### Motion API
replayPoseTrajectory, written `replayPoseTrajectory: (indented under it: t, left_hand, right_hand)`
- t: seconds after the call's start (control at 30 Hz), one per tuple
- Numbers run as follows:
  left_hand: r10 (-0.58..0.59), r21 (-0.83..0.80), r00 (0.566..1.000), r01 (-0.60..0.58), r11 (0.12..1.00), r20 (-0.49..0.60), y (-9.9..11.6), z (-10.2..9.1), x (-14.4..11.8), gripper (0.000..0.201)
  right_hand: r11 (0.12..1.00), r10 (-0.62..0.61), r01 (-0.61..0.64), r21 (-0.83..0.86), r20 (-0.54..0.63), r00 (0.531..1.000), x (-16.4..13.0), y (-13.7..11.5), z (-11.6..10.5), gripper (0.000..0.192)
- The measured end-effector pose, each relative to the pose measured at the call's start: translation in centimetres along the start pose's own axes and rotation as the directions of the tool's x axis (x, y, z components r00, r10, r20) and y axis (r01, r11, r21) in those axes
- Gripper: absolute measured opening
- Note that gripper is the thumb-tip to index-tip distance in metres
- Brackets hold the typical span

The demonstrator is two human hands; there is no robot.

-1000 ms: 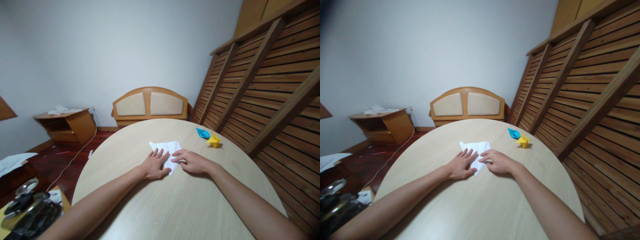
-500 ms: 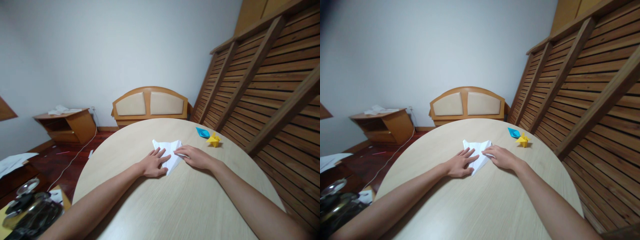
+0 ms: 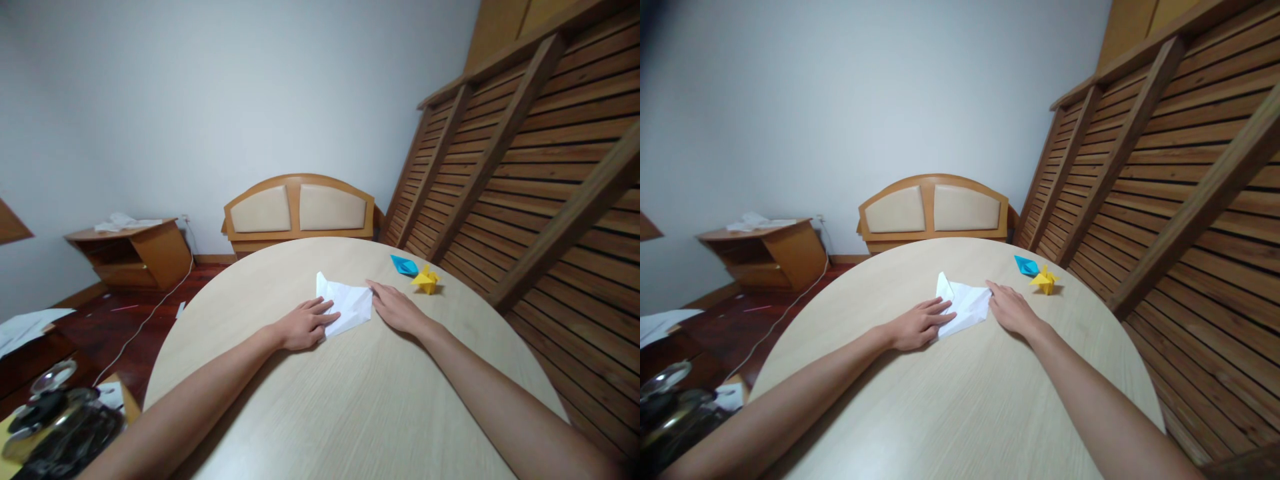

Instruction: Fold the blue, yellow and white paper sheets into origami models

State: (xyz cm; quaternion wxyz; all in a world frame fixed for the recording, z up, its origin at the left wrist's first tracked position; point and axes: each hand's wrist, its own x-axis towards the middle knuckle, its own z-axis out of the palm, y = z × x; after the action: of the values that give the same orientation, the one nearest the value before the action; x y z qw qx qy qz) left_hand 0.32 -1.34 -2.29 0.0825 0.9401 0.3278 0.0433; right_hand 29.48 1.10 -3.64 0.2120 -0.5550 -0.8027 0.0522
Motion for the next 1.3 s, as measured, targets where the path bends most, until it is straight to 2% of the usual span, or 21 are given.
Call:
replayPoseTrajectory:
  t: [0.1, 0.2, 0.3, 0.43, 0.53, 0.6, 0.7, 0.87, 0.97, 1.1, 1.2, 1.3]
  left_hand:
    - [0.023, -0.012, 1.0, -0.022, 1.0, 0.015, -0.2, -0.2, -0.1, 0.057]
    - [0.044, -0.016, 0.999, -0.044, 0.999, 0.019, -0.4, -0.3, -0.1, 0.059]
    - [0.059, -0.017, 0.998, -0.058, 0.998, 0.018, -0.6, -0.3, -0.1, 0.059]
    - [0.074, -0.005, 0.997, -0.074, 0.997, -0.005, -0.6, -0.3, 0.0, 0.059]
    - [0.075, 0.011, 0.997, -0.075, 0.997, -0.011, -0.6, -0.3, 0.0, 0.058]
    - [0.072, 0.016, 0.997, -0.072, 0.997, -0.013, -0.6, -0.3, -0.1, 0.056]
    - [0.071, 0.02, 0.997, -0.07, 0.997, -0.016, -0.6, -0.2, -0.1, 0.055]
    - [0.08, 0.009, 0.996, -0.08, 0.997, -0.024, -0.4, -0.4, 0.0, 0.054]
    - [0.082, 0.005, 0.996, -0.082, 0.997, -0.025, -0.3, -0.4, 0.0, 0.053]
    - [0.093, -0.002, 0.995, -0.094, 0.996, -0.036, -0.4, -0.3, 0.0, 0.053]
    - [0.1, -0.007, 0.994, -0.101, 0.995, -0.04, -0.5, -0.3, 0.1, 0.054]
    - [0.114, -0.022, 0.993, -0.114, 0.993, -0.032, -0.4, -0.4, 0.0, 0.054]
  right_hand:
    - [0.995, 0.043, -0.043, 0.088, 0.005, 0.999, 0.3, 0.4, 0.6, 0.051]
    - [0.969, 0.082, -0.069, 0.239, -0.047, 0.996, 0.9, 0.8, 1.0, 0.047]
    - [0.908, 0.137, -0.091, 0.409, -0.083, 0.987, 1.4, 1.2, 1.0, 0.04]
    - [0.802, 0.206, -0.125, 0.584, -0.073, 0.976, 1.8, 1.4, 0.7, 0.036]
    - [0.75, 0.165, -0.09, 0.655, -0.053, 0.985, 1.6, 0.8, 0.2, 0.039]
    - [0.743, 0.087, -0.045, 0.667, -0.03, 0.996, 1.3, 0.2, -0.2, 0.045]
    - [0.776, -0.079, 0.093, 0.623, -0.05, 0.996, 0.7, -0.7, -0.9, 0.049]
    - [0.854, -0.325, 0.311, 0.416, -0.039, 0.945, -0.1, -1.4, -1.6, 0.047]
    - [0.897, -0.365, 0.365, 0.249, -0.048, 0.93, -0.2, -1.4, -1.7, 0.042]
    - [0.939, -0.336, 0.338, 0.067, -0.035, 0.941, -0.3, -1.6, -1.9, 0.042]
    - [0.925, -0.38, 0.38, 0.02, 0.009, 0.925, -0.5, -2.1, -2.1, 0.042]
    - [0.875, -0.484, 0.481, 0.047, 0.081, 0.872, -0.6, -3.2, -2.0, 0.036]
